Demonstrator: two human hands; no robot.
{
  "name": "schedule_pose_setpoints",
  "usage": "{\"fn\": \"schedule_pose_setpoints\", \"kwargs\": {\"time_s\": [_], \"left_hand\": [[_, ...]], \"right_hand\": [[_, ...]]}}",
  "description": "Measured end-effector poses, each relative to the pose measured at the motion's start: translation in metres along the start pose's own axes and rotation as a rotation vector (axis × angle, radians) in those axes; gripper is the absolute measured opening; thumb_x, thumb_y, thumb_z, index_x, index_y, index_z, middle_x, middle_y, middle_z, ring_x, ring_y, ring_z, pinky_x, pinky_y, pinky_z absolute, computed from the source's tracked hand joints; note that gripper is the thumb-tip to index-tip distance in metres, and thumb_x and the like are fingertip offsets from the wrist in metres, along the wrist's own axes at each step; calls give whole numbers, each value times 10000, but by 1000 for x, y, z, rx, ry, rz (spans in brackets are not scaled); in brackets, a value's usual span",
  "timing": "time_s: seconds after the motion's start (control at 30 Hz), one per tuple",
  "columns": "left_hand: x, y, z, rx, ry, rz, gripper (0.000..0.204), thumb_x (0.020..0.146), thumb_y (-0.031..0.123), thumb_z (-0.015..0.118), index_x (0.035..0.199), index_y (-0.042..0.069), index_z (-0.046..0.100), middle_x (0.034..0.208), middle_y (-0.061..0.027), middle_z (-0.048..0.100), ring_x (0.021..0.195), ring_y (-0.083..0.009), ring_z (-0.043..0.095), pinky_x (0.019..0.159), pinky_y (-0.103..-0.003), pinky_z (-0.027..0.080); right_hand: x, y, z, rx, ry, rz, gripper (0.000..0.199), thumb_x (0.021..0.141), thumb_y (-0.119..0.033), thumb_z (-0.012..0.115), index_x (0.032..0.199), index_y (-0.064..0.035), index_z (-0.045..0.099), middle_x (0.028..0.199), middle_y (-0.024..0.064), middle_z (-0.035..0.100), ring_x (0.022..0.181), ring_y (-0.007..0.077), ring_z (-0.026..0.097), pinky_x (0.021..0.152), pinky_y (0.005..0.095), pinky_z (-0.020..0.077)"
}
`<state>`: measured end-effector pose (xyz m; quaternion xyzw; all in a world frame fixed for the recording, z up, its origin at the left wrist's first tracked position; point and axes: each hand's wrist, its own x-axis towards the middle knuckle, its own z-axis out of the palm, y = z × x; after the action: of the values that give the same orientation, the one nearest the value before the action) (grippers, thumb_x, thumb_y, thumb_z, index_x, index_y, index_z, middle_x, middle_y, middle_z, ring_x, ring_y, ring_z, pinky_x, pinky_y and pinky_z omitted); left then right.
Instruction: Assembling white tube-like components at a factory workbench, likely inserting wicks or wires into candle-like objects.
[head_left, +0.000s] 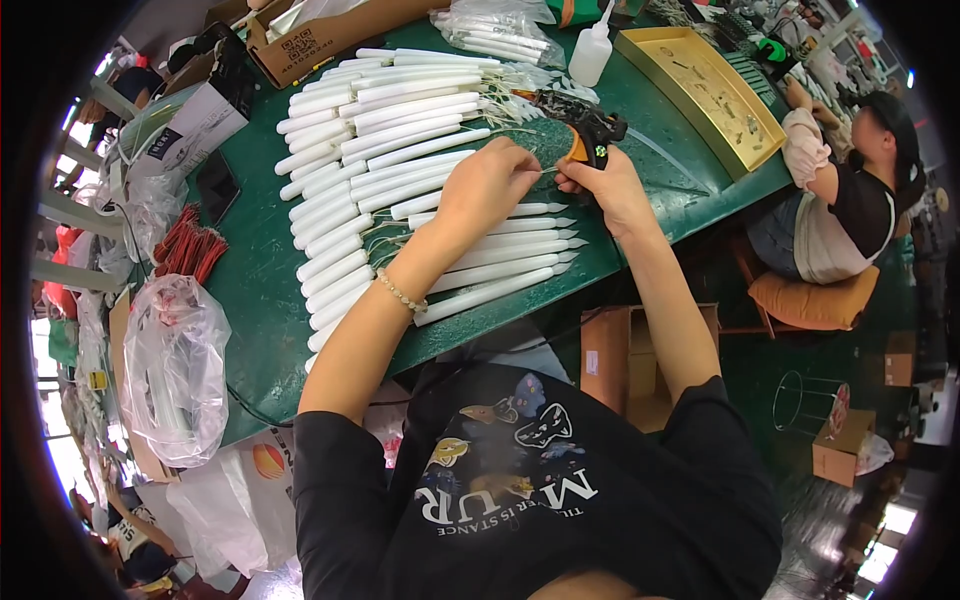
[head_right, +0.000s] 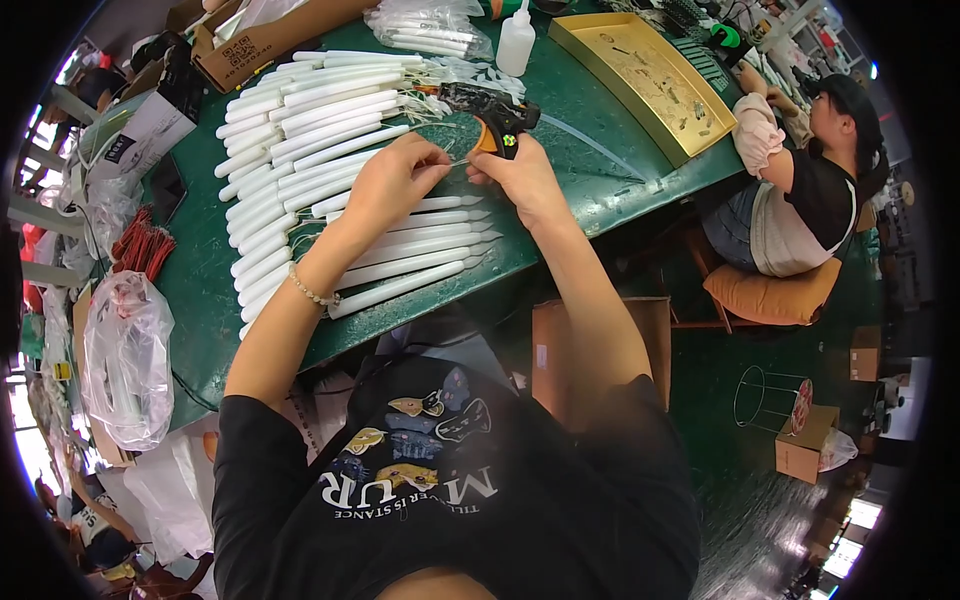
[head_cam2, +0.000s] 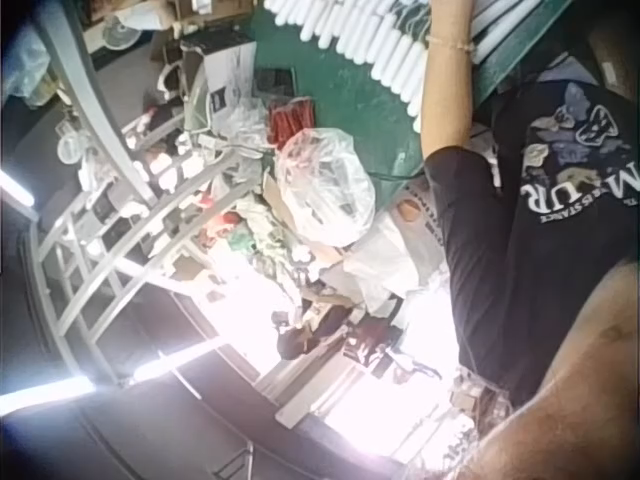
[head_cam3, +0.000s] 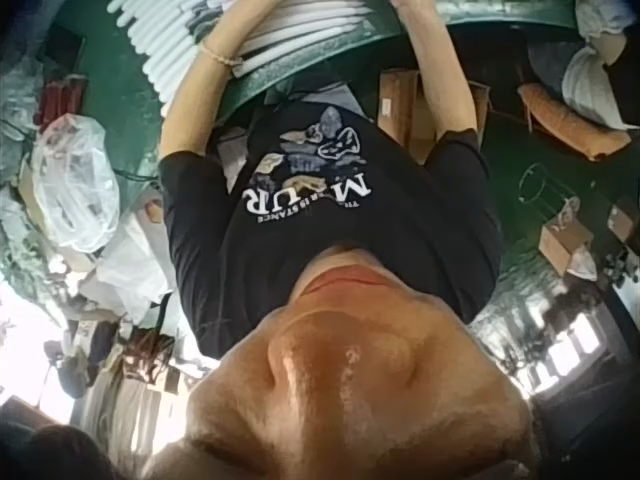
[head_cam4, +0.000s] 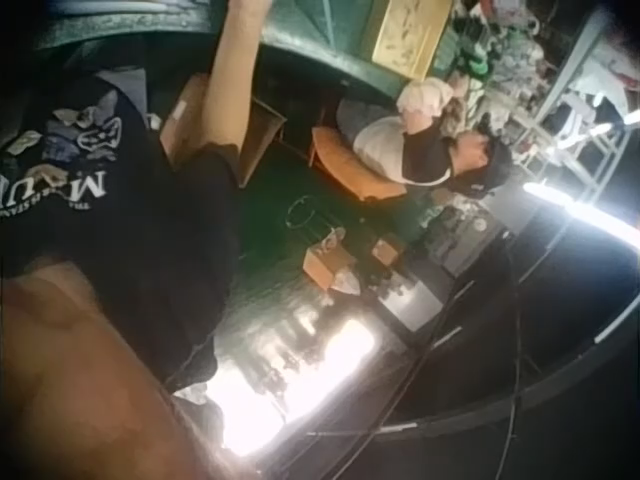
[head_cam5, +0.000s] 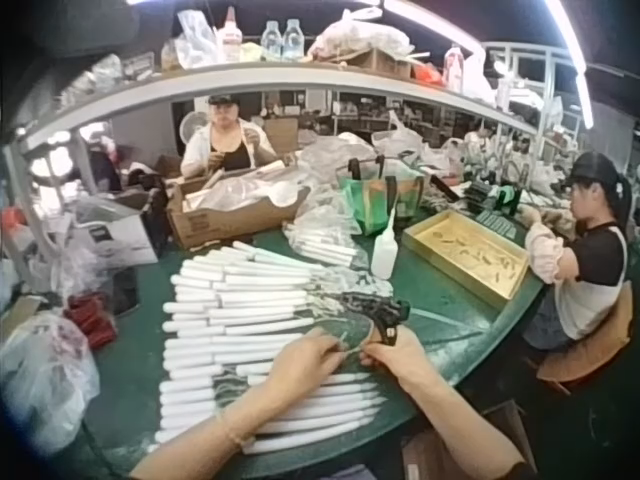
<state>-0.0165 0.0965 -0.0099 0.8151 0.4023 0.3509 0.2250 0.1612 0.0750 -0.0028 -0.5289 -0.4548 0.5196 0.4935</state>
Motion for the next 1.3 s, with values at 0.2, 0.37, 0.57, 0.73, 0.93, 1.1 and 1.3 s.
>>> {"fn": "schedule_pose_setpoints", "kwargs": {"time_s": [0.2,0.37,0.57,0.73,0.93,1.1,1.3], "left_hand": [[1,5,1,-34,-30,-149,191,785,199,652,892,42,672,826,-100,625,719,-221,614,653,-309,475],[1,4,-2,-10,19,-178,198,777,217,645,871,45,673,815,-98,650,730,-224,625,672,-310,487],[1,4,-5,14,85,-213,178,766,207,630,830,46,668,789,-96,663,743,-230,636,679,-318,492],[2,4,-5,23,69,-227,178,762,204,628,824,41,665,789,-97,664,746,-230,637,680,-318,492],[2,5,-6,17,52,-254,182,760,204,626,821,37,664,786,-96,664,751,-229,636,684,-317,492],[2,6,-6,14,42,-276,186,758,210,627,818,38,665,788,-95,665,756,-224,638,692,-315,493],[2,5,-7,3,39,-274,186,759,208,626,812,34,665,784,-95,664,754,-219,637,688,-313,491]], "right_hand": [[-5,-3,2,48,-20,-18,248,796,-41,617,1025,27,552,889,96,638,766,154,621,657,245,507],[-17,-5,-10,279,-77,-87,374,771,-10,549,1140,28,502,1070,124,603,985,210,583,782,306,497],[-38,6,-40,183,17,-60,320,812,-115,577,1112,-10,537,895,59,615,772,141,562,695,250,432],[-49,11,-34,-99,41,-96,212,864,-241,594,926,-38,587,797,20,582,702,90,499,653,229,399],[-50,14,-25,-226,137,-185,222,868,-271,604,885,-49,599,712,-15,561,663,64,474,617,213,360],[-50,15,-26,-243,132,-192,211,863,-259,614,894,-51,603,695,-21,550,663,58,472,609,212,351],[-51,14,-25,-229,139,-182,215,864,-259,613,895,-47,603,695,-21,548,662,60,474,613,214,348]]}}
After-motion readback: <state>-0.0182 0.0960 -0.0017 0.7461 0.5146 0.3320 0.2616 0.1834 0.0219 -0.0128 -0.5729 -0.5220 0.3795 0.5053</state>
